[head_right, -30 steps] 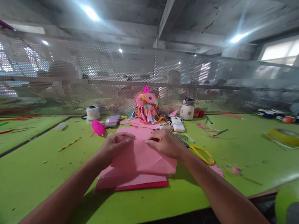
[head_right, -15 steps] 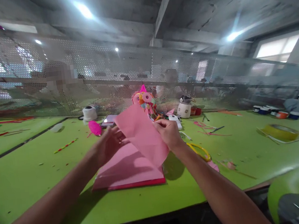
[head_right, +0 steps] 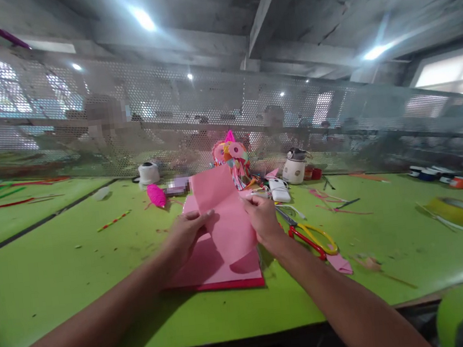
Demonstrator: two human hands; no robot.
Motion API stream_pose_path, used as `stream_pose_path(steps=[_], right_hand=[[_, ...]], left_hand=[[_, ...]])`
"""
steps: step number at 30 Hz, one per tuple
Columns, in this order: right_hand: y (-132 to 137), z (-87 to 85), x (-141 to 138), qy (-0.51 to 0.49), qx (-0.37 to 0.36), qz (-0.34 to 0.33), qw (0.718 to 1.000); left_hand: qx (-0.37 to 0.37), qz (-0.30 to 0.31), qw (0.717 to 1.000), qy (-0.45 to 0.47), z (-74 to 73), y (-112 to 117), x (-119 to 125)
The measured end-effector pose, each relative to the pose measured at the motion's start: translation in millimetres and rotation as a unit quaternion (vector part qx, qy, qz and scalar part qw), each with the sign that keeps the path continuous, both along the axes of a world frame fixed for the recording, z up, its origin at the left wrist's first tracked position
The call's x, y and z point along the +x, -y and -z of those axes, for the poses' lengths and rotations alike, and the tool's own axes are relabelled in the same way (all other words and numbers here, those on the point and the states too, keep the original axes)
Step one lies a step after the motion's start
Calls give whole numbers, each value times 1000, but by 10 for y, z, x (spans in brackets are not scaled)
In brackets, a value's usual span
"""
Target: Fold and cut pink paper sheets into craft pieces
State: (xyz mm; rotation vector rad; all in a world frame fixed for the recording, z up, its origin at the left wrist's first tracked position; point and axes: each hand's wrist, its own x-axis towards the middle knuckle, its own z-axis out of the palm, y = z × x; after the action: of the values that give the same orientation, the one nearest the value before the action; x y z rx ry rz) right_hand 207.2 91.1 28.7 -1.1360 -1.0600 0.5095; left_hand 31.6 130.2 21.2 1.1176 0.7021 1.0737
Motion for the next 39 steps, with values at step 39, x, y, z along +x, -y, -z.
stream_pose_path(steps=[39], right_hand=[[66, -93, 75, 49, -24, -120, 991]], left_hand=[[-3, 28, 999, -27, -42, -116, -98]])
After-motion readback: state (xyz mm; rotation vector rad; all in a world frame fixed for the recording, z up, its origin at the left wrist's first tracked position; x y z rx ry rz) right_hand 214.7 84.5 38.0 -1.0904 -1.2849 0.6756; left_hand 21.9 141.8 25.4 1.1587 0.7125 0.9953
